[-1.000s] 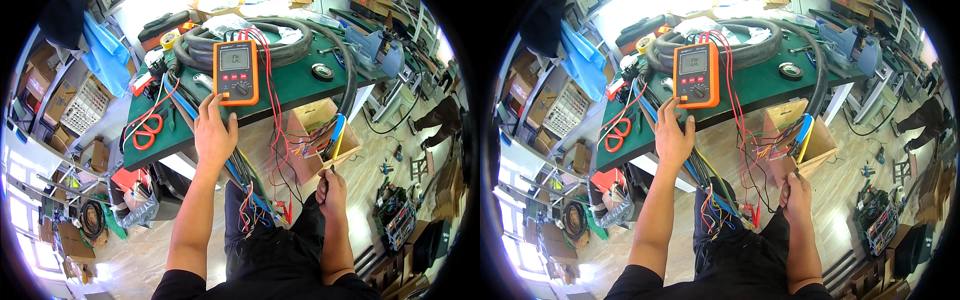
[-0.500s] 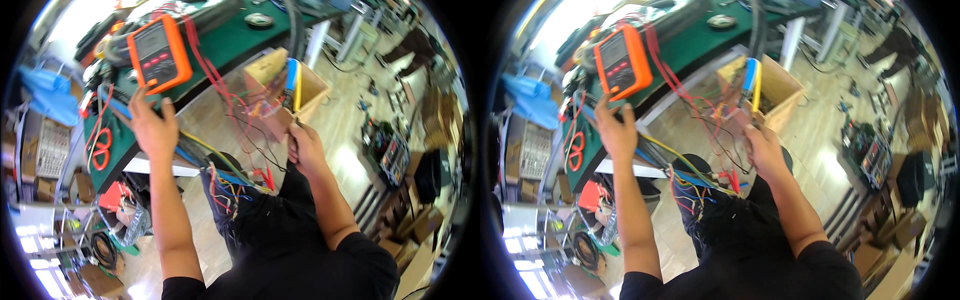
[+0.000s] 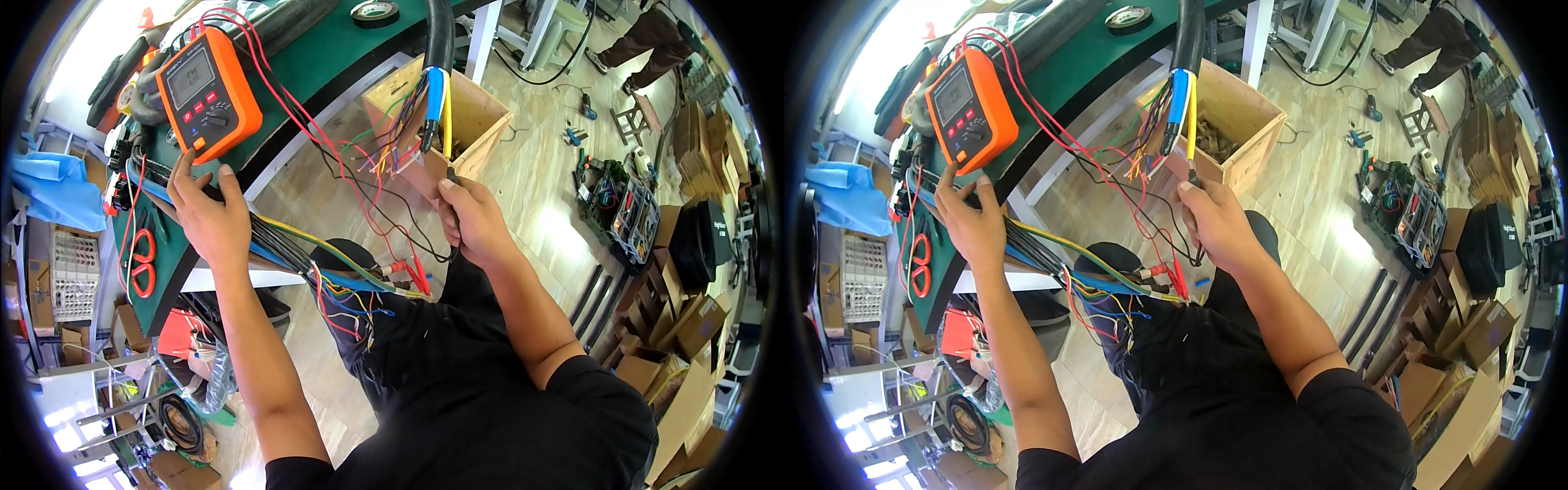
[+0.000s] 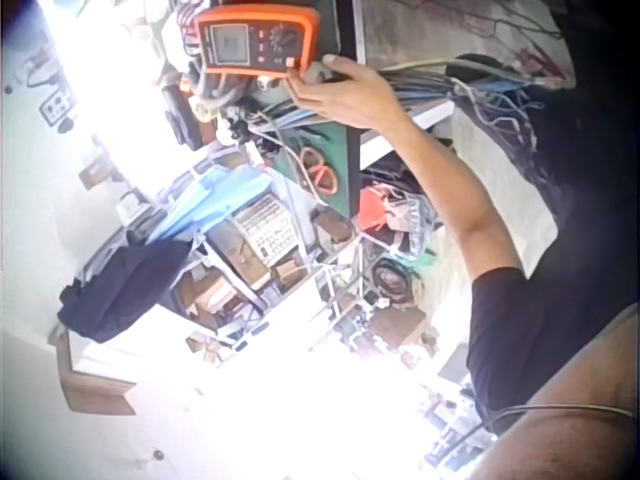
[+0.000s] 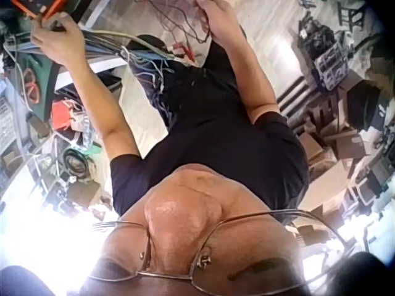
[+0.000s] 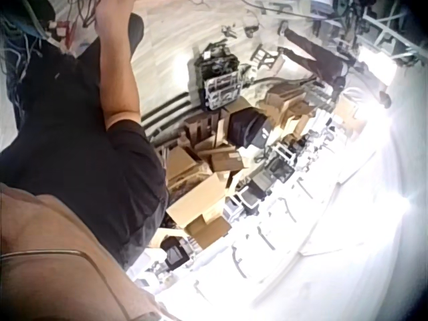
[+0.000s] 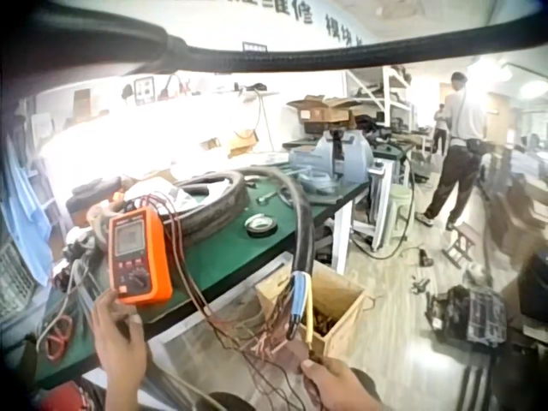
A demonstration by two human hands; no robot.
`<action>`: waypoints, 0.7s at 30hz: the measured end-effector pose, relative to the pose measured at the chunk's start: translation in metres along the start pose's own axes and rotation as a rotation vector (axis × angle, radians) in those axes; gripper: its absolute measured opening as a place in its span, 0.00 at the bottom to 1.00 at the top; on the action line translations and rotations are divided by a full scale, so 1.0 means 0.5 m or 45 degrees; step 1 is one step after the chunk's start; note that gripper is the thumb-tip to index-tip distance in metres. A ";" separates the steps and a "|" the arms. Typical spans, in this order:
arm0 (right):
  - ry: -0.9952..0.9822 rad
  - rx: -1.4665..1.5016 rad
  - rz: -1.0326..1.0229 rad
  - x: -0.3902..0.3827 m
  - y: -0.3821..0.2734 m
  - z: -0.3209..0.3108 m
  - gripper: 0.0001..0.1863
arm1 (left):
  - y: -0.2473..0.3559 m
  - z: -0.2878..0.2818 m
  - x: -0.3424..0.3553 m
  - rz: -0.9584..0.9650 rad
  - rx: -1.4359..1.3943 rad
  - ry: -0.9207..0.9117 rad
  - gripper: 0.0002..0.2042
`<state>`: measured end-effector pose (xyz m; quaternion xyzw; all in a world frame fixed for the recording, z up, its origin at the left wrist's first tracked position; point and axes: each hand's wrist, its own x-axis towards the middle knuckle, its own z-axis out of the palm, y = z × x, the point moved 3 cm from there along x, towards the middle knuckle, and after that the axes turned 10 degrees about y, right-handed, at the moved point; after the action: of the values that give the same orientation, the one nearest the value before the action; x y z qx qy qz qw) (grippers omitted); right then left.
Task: The person tests a large black electrical cable using a multimeter, pressing the probes against exposed wires and terminals, and applying blue tape to the cable.
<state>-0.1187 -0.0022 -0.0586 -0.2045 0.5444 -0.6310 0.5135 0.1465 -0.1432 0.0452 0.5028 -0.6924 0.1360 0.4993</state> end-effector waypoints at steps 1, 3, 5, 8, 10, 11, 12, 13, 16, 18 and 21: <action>0.003 0.003 0.004 0.000 0.000 0.001 0.16 | 0.000 -0.001 0.001 -0.003 -0.003 -0.002 0.22; 0.008 0.011 0.010 -0.001 -0.001 0.003 0.16 | 0.001 -0.002 0.001 -0.005 -0.005 0.001 0.22; -0.017 0.009 -0.003 0.001 -0.001 0.002 0.15 | -0.001 -0.004 0.002 -0.001 0.000 0.009 0.23; 0.007 -0.036 -0.084 0.004 -0.005 0.010 0.15 | -0.013 -0.007 0.001 0.043 0.045 0.016 0.23; 0.037 -0.063 -0.112 0.010 -0.001 -0.002 0.16 | -0.011 0.007 -0.001 0.099 0.126 0.027 0.23; 0.018 -0.068 -0.050 0.011 0.004 -0.008 0.15 | -0.013 0.008 -0.005 0.029 0.088 0.006 0.24; 0.009 -0.073 -0.001 0.010 0.005 -0.019 0.15 | -0.008 0.015 -0.007 -0.039 0.036 -0.011 0.24; -0.002 -0.079 -0.020 0.012 0.004 -0.022 0.15 | -0.010 0.016 -0.009 -0.012 0.076 -0.006 0.24; -0.029 -0.117 -0.113 0.013 0.001 -0.020 0.15 | -0.017 0.012 -0.009 -0.036 0.086 -0.021 0.25; -0.033 -0.162 -0.188 0.006 0.005 -0.021 0.15 | -0.023 0.007 -0.010 -0.006 0.111 -0.056 0.25; -0.034 -0.395 -0.208 -0.006 0.040 -0.052 0.14 | 0.000 -0.009 -0.027 0.100 0.016 0.131 0.23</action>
<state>-0.1301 0.0151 -0.0841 -0.3334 0.6100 -0.5761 0.4299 0.1489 -0.1328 0.0363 0.4707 -0.6840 0.1854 0.5256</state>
